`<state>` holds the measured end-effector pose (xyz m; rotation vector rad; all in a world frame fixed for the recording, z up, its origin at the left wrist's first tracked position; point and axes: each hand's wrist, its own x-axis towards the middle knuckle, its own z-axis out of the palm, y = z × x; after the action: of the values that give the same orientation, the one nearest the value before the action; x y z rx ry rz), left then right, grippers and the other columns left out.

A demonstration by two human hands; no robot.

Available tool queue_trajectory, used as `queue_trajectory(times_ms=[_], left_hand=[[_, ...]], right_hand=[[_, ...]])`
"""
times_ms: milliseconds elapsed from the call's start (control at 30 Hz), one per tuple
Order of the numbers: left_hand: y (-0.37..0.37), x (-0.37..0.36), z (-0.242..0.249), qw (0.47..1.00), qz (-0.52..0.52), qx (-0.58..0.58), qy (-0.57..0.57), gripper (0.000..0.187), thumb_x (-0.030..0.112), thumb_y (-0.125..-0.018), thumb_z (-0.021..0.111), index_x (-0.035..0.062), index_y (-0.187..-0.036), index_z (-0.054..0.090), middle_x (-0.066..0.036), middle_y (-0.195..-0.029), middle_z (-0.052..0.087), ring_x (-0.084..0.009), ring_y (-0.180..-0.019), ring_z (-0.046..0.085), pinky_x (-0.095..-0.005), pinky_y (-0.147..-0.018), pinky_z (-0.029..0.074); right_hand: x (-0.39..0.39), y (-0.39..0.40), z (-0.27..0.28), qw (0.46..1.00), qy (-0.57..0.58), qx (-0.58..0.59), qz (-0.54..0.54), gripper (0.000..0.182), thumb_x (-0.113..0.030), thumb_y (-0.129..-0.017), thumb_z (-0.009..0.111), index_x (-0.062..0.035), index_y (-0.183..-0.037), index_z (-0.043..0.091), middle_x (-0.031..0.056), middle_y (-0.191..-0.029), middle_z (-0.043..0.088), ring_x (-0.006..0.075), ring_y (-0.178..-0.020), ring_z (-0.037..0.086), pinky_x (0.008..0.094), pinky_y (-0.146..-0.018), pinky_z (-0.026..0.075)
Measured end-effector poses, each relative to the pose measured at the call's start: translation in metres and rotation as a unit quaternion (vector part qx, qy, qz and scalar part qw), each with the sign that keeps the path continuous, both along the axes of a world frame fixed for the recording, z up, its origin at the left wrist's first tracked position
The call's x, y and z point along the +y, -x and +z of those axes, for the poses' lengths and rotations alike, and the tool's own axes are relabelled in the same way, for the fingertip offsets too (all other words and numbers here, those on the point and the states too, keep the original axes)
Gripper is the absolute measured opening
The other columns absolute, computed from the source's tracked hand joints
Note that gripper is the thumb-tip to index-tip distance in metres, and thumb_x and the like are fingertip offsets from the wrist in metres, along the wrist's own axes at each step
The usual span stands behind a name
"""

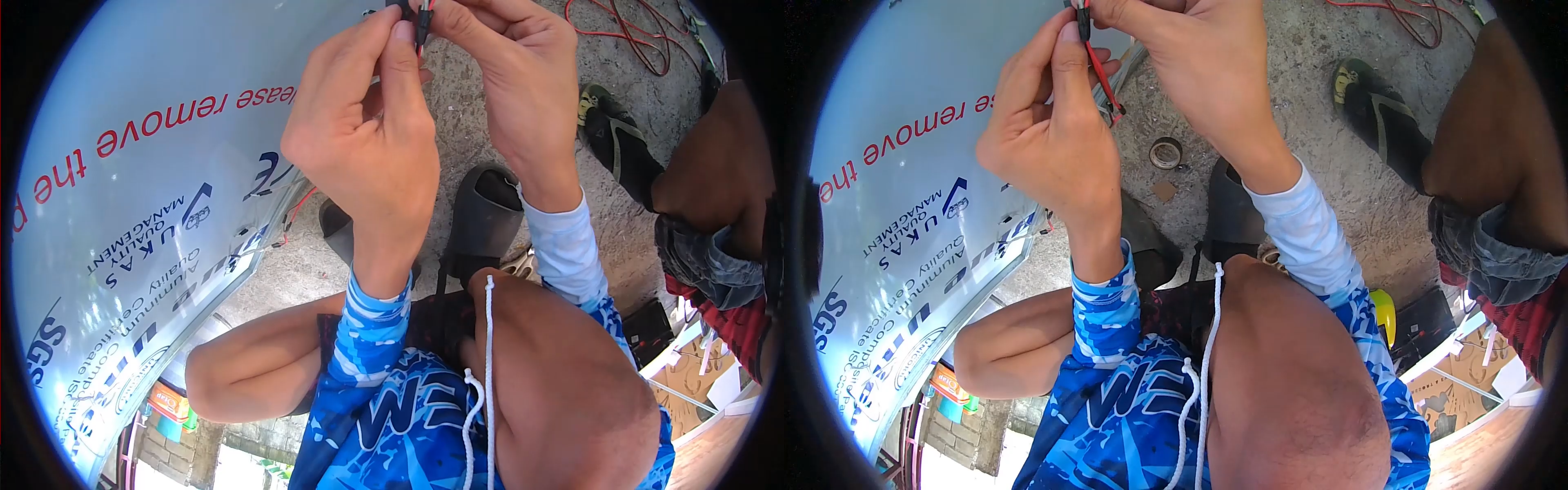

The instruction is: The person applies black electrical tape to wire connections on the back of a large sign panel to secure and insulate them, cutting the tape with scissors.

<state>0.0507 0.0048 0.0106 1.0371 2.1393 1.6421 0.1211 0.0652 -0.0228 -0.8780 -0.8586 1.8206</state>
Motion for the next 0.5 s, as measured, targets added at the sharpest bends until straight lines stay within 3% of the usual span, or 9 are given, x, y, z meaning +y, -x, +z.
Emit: queue_trajectory(times_ms=[200,267,300,367,500], left_hand=[[0.0,0.006,-0.004,1.0,0.009,0.023,0.007,0.017,-0.006,-0.09,0.067,-0.0038,-0.105,0.074,-0.01,-0.088,0.068,-0.0081,-0.061,0.059,-0.0192,-0.053,0.047],[0.002,0.007,-0.001,0.996,-0.015,-0.084,0.034,0.015,-0.003,-0.092,0.066,-0.0048,-0.105,0.074,-0.008,-0.087,0.068,-0.0075,-0.061,0.058,-0.0192,-0.053,0.047],[0.005,0.006,-0.003,0.996,-0.016,-0.084,0.034,0.015,-0.003,-0.092,0.066,-0.0048,-0.105,0.074,-0.008,-0.087,0.068,-0.0075,-0.061,0.058,-0.0192,-0.053,0.047],[0.016,0.003,-0.009,0.952,-0.062,-0.289,0.078,0.016,0.002,-0.095,0.065,-0.0054,-0.107,0.072,-0.006,-0.087,0.069,-0.0068,-0.062,0.058,-0.0199,-0.054,0.048],[0.028,0.007,0.002,0.921,-0.091,-0.356,0.132,0.021,0.009,-0.097,0.065,-0.0052,-0.112,0.07,-0.004,-0.087,0.068,-0.0071,-0.066,0.06,-0.0209,-0.057,0.049]], right_hand=[[0.006,-0.003,-0.014,0.997,-0.051,0.054,0.018,0.013,0.001,-0.092,0.068,0.0045,-0.102,0.074,0.0079,-0.102,0.067,0.0133,-0.088,0.064,0.0236,-0.077,0.052],[0.007,-0.007,-0.015,0.997,-0.028,0.067,0.04,0.012,0.0,-0.091,0.069,0.0035,-0.102,0.074,0.0073,-0.109,0.062,0.0151,-0.092,0.062,0.0258,-0.08,0.051],[0.009,-0.009,-0.014,0.997,-0.027,0.066,0.04,0.012,0.0,-0.091,0.069,0.0035,-0.102,0.074,0.0073,-0.109,0.062,0.0151,-0.092,0.062,0.0258,-0.08,0.051],[0.01,-0.012,-0.01,0.997,-0.002,0.039,0.06,0.012,0.0,-0.091,0.069,0.0041,-0.101,0.074,0.0077,-0.109,0.063,0.016,-0.092,0.062,0.0273,-0.079,0.051],[0.015,-0.014,-0.015,0.996,-0.009,0.053,0.069,0.011,0.0,-0.091,0.069,0.0048,-0.099,0.074,0.0088,-0.109,0.062,0.0163,-0.089,0.062,0.0264,-0.076,0.051]])
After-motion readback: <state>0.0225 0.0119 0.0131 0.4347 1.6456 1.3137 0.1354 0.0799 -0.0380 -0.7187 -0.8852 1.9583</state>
